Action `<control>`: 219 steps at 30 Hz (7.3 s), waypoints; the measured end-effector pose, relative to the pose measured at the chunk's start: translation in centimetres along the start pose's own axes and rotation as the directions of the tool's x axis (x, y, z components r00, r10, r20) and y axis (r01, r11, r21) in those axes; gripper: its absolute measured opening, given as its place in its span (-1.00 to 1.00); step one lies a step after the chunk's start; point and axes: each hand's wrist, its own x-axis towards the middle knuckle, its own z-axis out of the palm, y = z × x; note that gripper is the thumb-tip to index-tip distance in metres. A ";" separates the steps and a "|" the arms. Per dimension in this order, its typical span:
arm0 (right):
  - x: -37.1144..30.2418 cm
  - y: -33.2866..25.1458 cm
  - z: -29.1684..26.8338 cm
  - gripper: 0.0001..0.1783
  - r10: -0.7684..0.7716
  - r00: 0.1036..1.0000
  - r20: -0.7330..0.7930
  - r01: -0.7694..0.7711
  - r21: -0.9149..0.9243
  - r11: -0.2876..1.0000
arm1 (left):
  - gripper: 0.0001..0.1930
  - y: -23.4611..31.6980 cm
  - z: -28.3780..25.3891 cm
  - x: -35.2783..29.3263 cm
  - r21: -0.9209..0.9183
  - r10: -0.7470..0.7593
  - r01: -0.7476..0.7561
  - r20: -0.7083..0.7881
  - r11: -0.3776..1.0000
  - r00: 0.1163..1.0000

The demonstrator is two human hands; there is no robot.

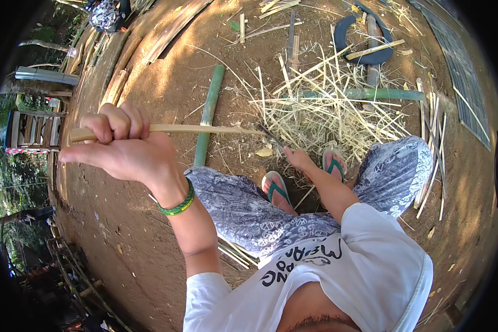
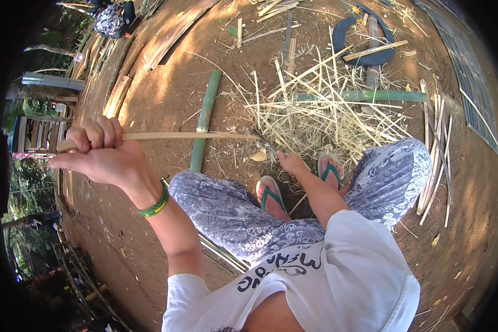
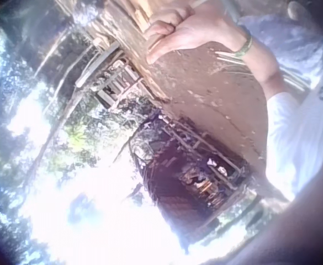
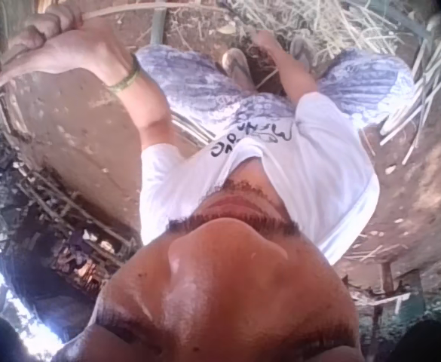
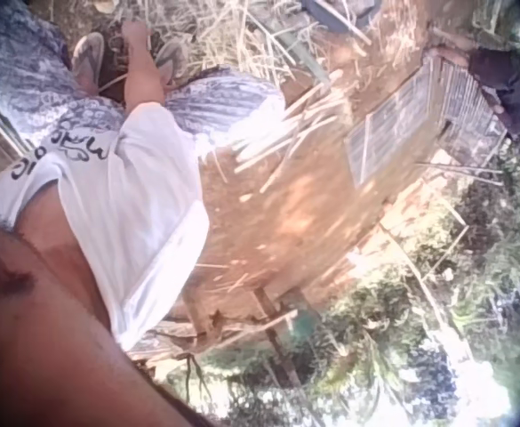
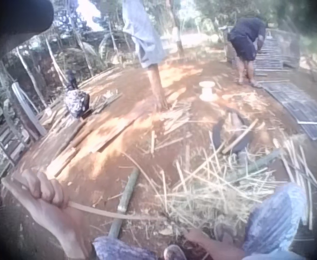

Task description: The person sits on the ground and uses a machete to split a green bamboo pole into thin strips. They repeatedly position the bamboo, strike it with the blade, and separate the resulting slats, accumulating a pile of processed bamboo strips.

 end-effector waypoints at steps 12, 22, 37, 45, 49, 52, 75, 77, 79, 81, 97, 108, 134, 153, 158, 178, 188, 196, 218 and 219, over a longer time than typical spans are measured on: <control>-6.2 -8.8 -1.1 -0.36 -0.207 0.977 0.058 0.117 0.664 0.738 | -0.38 15.9 -7.9 0.4 0.046 0.535 -0.562 -0.380 0.826 0.754; -13.1 -27.1 -15.0 -0.45 -0.380 0.828 -0.412 0.427 0.903 -0.049 | -0.45 10.1 -9.9 -6.0 -0.179 0.243 -0.400 -0.557 0.899 0.794; -21.9 -30.2 -35.5 -0.73 -0.421 0.424 -0.802 0.748 0.572 -0.337 | -0.31 -13.1 -10.8 -20.0 0.132 -0.827 0.840 -0.148 0.527 0.542; -23.6 -27.3 -30.0 -0.75 -0.625 0.327 -0.709 0.869 0.485 -0.096 | -0.50 -4.7 3.0 -8.6 0.263 -0.364 0.298 0.259 0.918 0.895; -23.2 -26.1 -25.5 -0.78 -0.746 0.379 -0.548 0.847 0.530 0.040 | -0.49 1.6 9.0 0.9 0.072 -0.012 -0.023 0.453 0.997 0.891; -22.2 -24.6 -23.1 -0.79 -0.800 0.397 -0.450 0.852 0.504 0.139 | -0.30 4.7 12.8 5.5 -0.150 0.049 0.037 0.531 0.988 0.846; -38.0 -15.8 -12.1 -0.58 -0.744 0.660 -0.100 0.670 0.526 0.524 | -0.60 9.5 3.0 -10.9 -0.376 0.065 0.004 0.170 0.927 0.983; -39.7 -15.5 -11.6 -0.60 -0.792 0.584 -0.178 0.752 0.485 0.446 | -0.60 9.5 3.7 -12.3 -0.288 0.097 -0.097 -0.013 0.953 0.995; -40.1 -14.8 -11.2 -0.62 -0.816 0.524 -0.244 0.827 0.377 0.418 | -0.59 9.5 3.7 -13.6 -0.186 0.122 -0.134 -0.071 0.973 0.990; -38.9 -13.5 -11.1 -0.59 -0.784 0.597 -0.171 0.777 0.364 0.513 | -0.59 9.4 3.0 -14.0 -0.237 0.175 -0.182 -0.050 0.954 0.983; -37.1 -12.2 -10.5 -0.61 -0.722 0.662 -0.202 0.748 0.243 0.617 | -0.56 9.0 1.9 -16.1 -0.320 0.222 -0.203 0.023 0.925 0.975; -38.4 -11.9 -11.2 -0.58 -0.804 0.573 -0.158 0.808 0.272 0.522 | -0.55 9.0 2.4 -17.5 -0.314 0.222 -0.209 0.005 0.926 0.975; -38.7 -10.8 -11.3 -0.57 -0.766 0.609 -0.206 0.790 0.252 0.559 | -0.57 8.7 2.3 -18.4 -0.308 0.274 -0.243 0.058 0.920 0.960; -38.5 -10.4 -11.2 -0.59 -0.754 0.640 -0.150 0.765 0.219 0.606 | -0.56 8.7 1.6 -17.6 -0.245 0.241 -0.216 0.076 0.945 0.968; -36.2 -9.7 -11.4 -0.60 -0.561 0.818 -0.127 0.574 0.216 0.789 | -0.57 9.2 1.4 -18.6 -0.193 0.269 -0.239 0.145 0.952 0.952; -33.7 -9.3 -10.4 -0.54 -0.577 0.812 -0.085 0.580 0.233 0.781 | -0.57 9.2 0.4 -18.2 -0.182 0.237 -0.221 0.069 0.958 0.969; -30.9 -7.9 -9.3 -0.52 -0.630 0.757 -0.176 0.652 0.273 0.707 | -0.59 8.9 0.3 -17.9 -0.294 0.242 -0.208 0.083 0.933 0.967; -24.7 -4.6 -7.7 -0.49 -0.495 0.851 -0.179 0.524 0.212 0.825 | -0.59 8.5 0.3 -17.2 -0.274 0.255 -0.221 0.095 0.936 0.962; -23.9 -8.7 -8.2 -0.36 -0.493 0.858 -0.147 0.509 0.372 0.776 | -0.48 6.2 2.0 -10.5 -0.283 0.098 -0.042 0.186 0.958 0.978; -23.9 -9.0 -8.4 -0.35 -0.468 0.876 -0.118 0.471 0.419 0.776 | -0.35 5.3 2.2 -9.9 -0.305 0.121 -0.041 0.247 0.951 0.961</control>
